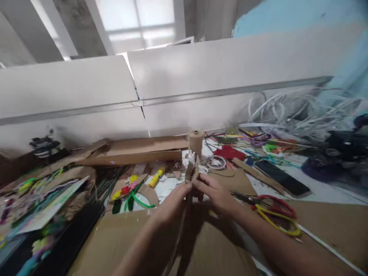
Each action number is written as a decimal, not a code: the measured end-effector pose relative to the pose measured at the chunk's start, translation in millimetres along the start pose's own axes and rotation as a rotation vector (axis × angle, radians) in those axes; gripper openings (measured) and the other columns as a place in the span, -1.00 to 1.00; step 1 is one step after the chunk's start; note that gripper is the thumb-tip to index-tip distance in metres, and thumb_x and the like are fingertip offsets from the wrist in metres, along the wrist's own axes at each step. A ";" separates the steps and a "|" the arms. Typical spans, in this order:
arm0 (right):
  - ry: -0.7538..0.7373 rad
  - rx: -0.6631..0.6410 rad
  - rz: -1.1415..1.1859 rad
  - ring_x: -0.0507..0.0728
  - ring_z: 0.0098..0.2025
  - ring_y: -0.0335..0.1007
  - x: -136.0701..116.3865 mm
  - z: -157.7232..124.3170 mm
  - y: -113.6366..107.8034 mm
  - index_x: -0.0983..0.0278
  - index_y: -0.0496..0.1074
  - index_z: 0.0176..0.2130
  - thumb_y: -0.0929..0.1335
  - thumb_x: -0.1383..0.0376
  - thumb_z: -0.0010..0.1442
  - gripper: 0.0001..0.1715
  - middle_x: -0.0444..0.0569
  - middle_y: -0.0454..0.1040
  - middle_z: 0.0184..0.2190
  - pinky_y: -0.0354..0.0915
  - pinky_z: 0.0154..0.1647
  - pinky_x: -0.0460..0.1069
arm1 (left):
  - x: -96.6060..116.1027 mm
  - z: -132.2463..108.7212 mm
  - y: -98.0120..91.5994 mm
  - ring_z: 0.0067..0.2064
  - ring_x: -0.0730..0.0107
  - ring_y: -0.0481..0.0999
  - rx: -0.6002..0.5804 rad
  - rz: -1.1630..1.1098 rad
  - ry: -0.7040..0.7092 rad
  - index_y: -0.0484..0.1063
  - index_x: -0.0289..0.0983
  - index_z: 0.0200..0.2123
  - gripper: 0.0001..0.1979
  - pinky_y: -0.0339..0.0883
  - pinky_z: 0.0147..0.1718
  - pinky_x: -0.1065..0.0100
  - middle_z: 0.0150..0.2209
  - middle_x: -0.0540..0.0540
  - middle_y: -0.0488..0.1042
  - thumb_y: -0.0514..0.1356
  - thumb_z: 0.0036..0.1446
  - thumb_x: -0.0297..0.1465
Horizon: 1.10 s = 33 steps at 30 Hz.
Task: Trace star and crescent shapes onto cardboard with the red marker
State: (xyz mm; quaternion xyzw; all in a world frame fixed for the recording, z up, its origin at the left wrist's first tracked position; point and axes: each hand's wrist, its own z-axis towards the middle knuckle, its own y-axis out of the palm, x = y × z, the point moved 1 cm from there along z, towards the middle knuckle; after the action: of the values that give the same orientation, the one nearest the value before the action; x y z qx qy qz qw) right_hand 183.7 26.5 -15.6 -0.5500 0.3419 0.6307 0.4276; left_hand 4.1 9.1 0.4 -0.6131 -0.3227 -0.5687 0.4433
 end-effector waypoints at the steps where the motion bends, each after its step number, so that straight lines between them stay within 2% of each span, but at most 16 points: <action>1: 0.002 0.003 0.000 0.12 -0.34 0.29 1.0 -1.0 0.5 0.26 0.45 -0.26 0.41 -0.33 0.28 -0.30 -0.13 0.39 -0.38 0.25 -0.31 0.02 | -0.9 -0.6 3.4 0.09 0.03 0.53 0.009 0.000 -0.006 0.57 -0.28 -0.15 -0.60 0.31 0.22 0.11 -0.03 -0.18 0.65 0.02 0.39 -0.17; 6: -0.008 0.011 -0.015 0.13 -0.34 0.33 3.1 -3.5 2.1 0.24 0.43 -0.24 0.39 -0.28 0.32 -0.36 -0.11 0.41 -0.36 0.27 -0.33 0.02 | -6.2 -1.4 15.2 0.03 0.06 0.52 0.064 -0.011 -0.012 0.53 -0.28 -0.13 -0.55 0.35 0.16 0.11 -0.07 -0.19 0.62 -0.05 0.46 -0.12; 12: -0.021 0.016 -0.040 0.14 -0.35 0.36 2.2 -2.3 0.6 0.24 0.46 -0.24 0.41 -0.08 0.32 -0.57 -0.10 0.44 -0.39 0.31 -0.34 0.02 | -12.2 0.4 20.1 -0.07 0.07 0.53 0.099 0.010 -0.003 0.52 -0.30 -0.12 -0.47 0.44 0.01 0.10 -0.14 -0.20 0.61 -0.14 0.50 -0.10; 15: -0.002 0.044 -0.045 0.14 -0.37 0.38 4.0 -2.2 0.8 0.23 0.47 -0.26 0.41 0.01 0.28 -0.66 -0.10 0.46 -0.41 0.32 -0.35 0.01 | -14.1 0.1 21.7 0.08 0.00 0.52 0.136 0.078 0.020 0.54 -0.31 0.04 -0.46 0.37 0.17 0.03 0.04 -0.26 0.61 -0.10 0.50 -0.07; 17: 0.010 0.076 -0.045 0.15 -0.37 0.38 5.3 -2.6 2.0 0.24 0.48 -0.26 0.40 0.06 0.22 -0.71 -0.10 0.48 -0.40 0.33 -0.35 0.01 | -15.0 -0.6 21.9 0.28 -0.07 0.42 0.173 0.134 0.037 0.49 -0.28 0.22 -0.45 0.19 0.35 -0.01 0.23 -0.30 0.53 -0.01 0.47 -0.06; 19: 0.019 0.112 -0.047 0.15 -0.36 0.38 5.9 -3.7 4.0 0.24 0.48 -0.25 0.38 0.08 0.17 -0.72 -0.09 0.50 -0.39 0.34 -0.34 0.02 | -15.4 -1.3 21.1 0.41 -0.11 0.29 0.199 0.216 0.044 0.35 -0.27 0.42 -0.36 0.03 0.43 -0.04 0.37 -0.33 0.40 0.04 0.45 -0.05; 21: 0.019 0.145 -0.054 0.17 -0.34 0.40 5.2 -5.6 6.8 0.24 0.49 -0.24 0.36 0.09 0.17 -0.71 -0.07 0.52 -0.37 0.35 -0.31 0.04 | -15.2 -1.7 20.1 0.44 -0.14 0.26 0.197 0.352 0.055 0.14 -0.30 0.55 -0.24 0.03 0.44 -0.06 0.44 -0.37 0.31 0.03 0.44 -0.05; 24: -0.012 0.186 -0.084 0.24 -0.19 0.46 1.8 -10.0 11.0 0.25 0.51 -0.18 0.31 0.08 0.23 -0.67 0.00 0.59 -0.25 0.39 -0.11 0.09 | -15.2 -0.9 19.8 0.43 -0.17 0.30 0.163 0.557 0.086 -0.07 -0.38 0.61 -0.16 0.14 0.40 -0.06 0.46 -0.43 0.25 -0.01 0.42 -0.09; 27: -0.043 0.218 -0.136 0.29 -0.07 0.47 -1.8 -14.3 13.5 0.25 0.51 -0.11 0.29 0.07 0.29 -0.64 0.06 0.63 -0.13 0.34 0.06 0.13 | -17.2 0.5 21.5 0.42 -0.22 0.32 0.170 0.642 0.087 -0.08 -0.41 0.61 -0.11 0.19 0.38 -0.08 0.46 -0.47 0.24 0.05 0.34 -0.16; 30: -0.043 0.233 -0.221 0.29 -0.10 0.47 -3.4 -16.4 13.5 0.26 0.50 -0.09 0.29 0.07 0.33 -0.64 0.07 0.62 -0.14 0.30 0.06 0.14 | -19.9 0.6 24.5 0.43 -0.18 0.32 0.187 0.641 0.110 -0.07 -0.40 0.61 -0.12 0.19 0.39 -0.06 0.48 -0.45 0.23 0.04 0.32 -0.22; 33: -0.034 0.214 -0.295 0.26 -0.20 0.44 -3.4 -16.6 12.4 0.24 0.48 -0.22 0.28 0.07 0.35 -0.67 0.02 0.59 -0.28 0.29 -0.04 0.11 | -21.0 -1.2 27.3 0.45 -0.16 0.30 0.198 0.602 0.121 -0.05 -0.44 0.60 -0.14 0.18 0.41 -0.07 0.49 -0.46 0.23 0.01 0.33 -0.19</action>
State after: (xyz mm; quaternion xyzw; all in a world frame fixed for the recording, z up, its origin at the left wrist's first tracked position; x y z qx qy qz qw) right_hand 179.1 6.0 -15.5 -0.5347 0.3152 0.5303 0.5775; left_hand 25.2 -0.6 -25.2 -0.6001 -0.1537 -0.4134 0.6673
